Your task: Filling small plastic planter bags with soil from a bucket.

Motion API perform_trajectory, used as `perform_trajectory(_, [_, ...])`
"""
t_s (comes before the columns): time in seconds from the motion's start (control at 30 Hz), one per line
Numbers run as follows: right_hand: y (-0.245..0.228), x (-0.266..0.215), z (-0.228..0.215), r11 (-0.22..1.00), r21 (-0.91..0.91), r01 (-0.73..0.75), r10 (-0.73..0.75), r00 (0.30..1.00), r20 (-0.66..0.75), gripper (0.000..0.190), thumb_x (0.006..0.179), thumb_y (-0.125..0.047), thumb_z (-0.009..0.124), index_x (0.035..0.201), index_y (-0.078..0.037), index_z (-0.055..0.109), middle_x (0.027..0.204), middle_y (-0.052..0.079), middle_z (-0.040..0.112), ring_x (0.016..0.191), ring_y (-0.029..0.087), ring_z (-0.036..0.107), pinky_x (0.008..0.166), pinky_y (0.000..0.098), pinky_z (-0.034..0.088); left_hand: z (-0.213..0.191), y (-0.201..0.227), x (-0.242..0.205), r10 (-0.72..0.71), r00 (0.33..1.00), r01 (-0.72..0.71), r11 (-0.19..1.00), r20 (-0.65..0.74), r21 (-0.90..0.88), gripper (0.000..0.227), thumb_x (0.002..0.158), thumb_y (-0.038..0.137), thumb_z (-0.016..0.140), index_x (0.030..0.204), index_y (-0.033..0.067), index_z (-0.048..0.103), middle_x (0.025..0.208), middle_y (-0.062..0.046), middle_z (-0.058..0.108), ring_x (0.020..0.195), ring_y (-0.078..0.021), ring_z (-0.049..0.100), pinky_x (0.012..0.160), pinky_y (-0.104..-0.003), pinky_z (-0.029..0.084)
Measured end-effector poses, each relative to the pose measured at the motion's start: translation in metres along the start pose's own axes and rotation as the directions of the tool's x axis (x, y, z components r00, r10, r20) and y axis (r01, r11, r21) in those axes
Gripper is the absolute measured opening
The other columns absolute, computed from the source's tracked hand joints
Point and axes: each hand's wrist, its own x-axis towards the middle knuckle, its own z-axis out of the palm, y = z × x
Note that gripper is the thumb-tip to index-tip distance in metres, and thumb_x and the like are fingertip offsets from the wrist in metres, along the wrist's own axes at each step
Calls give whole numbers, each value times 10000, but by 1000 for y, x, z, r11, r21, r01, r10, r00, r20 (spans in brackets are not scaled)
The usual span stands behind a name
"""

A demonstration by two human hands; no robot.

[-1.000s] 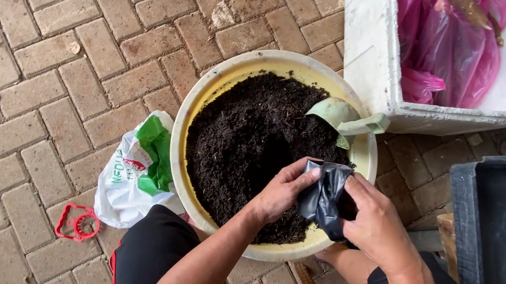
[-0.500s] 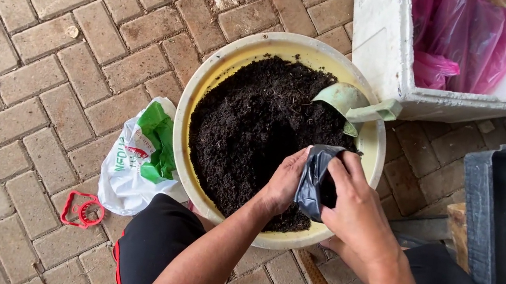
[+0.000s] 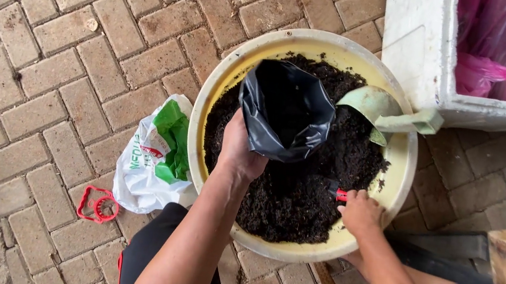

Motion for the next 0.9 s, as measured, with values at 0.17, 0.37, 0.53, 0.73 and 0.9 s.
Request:
perform_trajectory(0.17, [-20, 36, 56, 990, -142, -20, -5, 984, -176, 523, 924, -228, 658, 1417, -163, 497, 1244, 108, 547, 1169, 255, 561, 1018, 537, 448, -4, 12, -9, 122, 987, -140, 971, -101, -194, 244, 1073, 225, 490, 1079, 16, 616, 912, -72, 667, 719, -150, 699, 663, -313, 628])
perform_trajectory(0.37, [-23, 17, 38, 950, 310, -35, 7, 996, 92, 414, 1014, -370, 618, 1267, -58, 519, 937, 115, 672, 796, 226, 662, 777, 447, 577, 11, 10, -11, 48, 984, -68, 991, -170, -114, 274, 1068, 318, 509, 1053, 53, 578, 854, -39, 619, 682, -123, 664, 646, -326, 626])
perform_trajectory(0.53, [-22, -19, 27, 799, 597, -71, 7, 994, 108, 258, 962, -250, 666, 1162, -103, 594, 866, 92, 690, 725, 214, 661, 696, 372, 579, 23, 22, -23, 44, 995, -60, 984, -91, -170, 296, 1053, 272, 452, 1101, 29, 615, 880, -55, 684, 720, -126, 706, 695, -300, 627])
perform_trajectory(0.73, [-54, -127, -77, 898, 440, 20, -8, 1000, -27, 200, 968, -157, 597, 1158, -155, 534, 908, 87, 664, 681, 184, 656, 607, 342, 586, 25, 25, -24, 75, 993, -96, 961, -89, -258, 262, 1072, 229, 474, 1098, 13, 619, 875, -56, 704, 729, -126, 709, 704, -296, 616])
perform_trajectory(0.9, [-109, -139, -17, 871, 488, 59, -122, 988, 98, 82, 1046, -135, 477, 1112, -129, 527, 963, 119, 670, 674, 197, 664, 569, 343, 600, 27, 24, -22, 102, 994, -109, 956, -38, -273, 266, 1075, 229, 498, 1124, 11, 642, 929, -49, 720, 758, -120, 709, 713, -292, 610])
